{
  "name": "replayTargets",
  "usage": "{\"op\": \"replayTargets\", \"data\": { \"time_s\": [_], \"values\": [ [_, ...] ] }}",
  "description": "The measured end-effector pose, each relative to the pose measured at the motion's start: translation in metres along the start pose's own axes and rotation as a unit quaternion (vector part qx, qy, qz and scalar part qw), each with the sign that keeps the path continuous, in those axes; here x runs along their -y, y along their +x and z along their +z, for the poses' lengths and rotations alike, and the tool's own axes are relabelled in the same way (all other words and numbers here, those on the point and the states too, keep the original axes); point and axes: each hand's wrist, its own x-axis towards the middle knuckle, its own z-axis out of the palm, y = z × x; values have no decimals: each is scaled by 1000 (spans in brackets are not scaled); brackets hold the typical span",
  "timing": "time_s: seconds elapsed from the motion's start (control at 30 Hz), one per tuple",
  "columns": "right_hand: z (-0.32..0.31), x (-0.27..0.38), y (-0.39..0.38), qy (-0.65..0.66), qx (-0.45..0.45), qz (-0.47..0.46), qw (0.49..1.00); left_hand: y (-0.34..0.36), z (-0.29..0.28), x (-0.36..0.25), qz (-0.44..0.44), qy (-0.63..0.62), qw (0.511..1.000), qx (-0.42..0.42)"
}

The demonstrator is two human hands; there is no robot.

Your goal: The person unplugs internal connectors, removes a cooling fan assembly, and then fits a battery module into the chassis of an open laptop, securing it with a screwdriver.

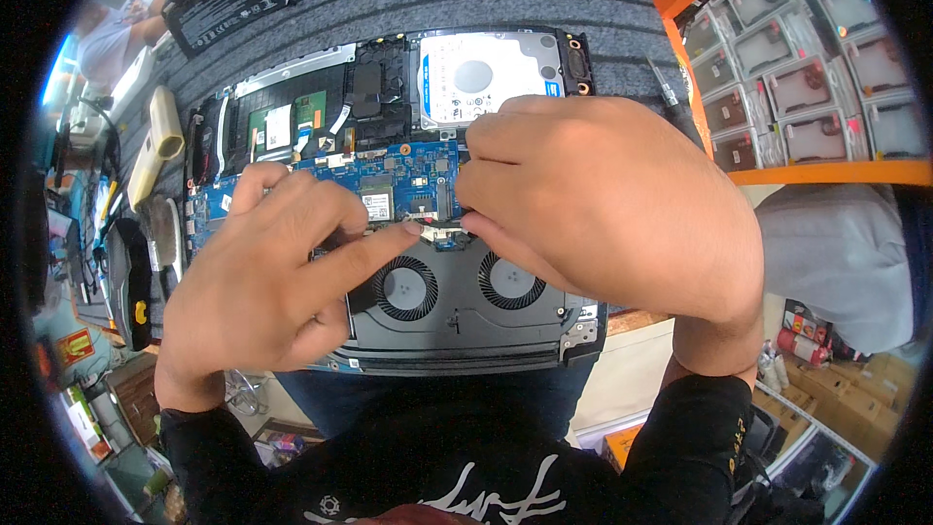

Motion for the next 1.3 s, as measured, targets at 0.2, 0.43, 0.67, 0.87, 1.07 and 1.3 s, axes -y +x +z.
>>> {"op": "replayTargets", "data": {
  "time_s": [0.2, 0.43, 0.67, 0.87, 1.07, 1.3],
  "values": [
    [7, 0, 1, -13, -10, -10, 1000, 6, 5, -3, 14, 27, 999, 12],
    [9, 1, 2, 18, -29, 2, 999, 7, 4, 0, 17, 6, 1000, 11],
    [8, 3, 2, 30, -1, 30, 999, 10, 8, 5, 26, -15, 1000, 7],
    [8, 0, 2, 36, -16, 32, 999, 15, 0, 5, 15, -34, 998, -50],
    [5, -1, -1, 51, -6, 74, 996, 31, -2, 0, 13, -2, 999, -30],
    [3, 0, -2, 29, -33, 51, 998, 43, 8, -4, 51, 52, 997, -30]
  ]
}}
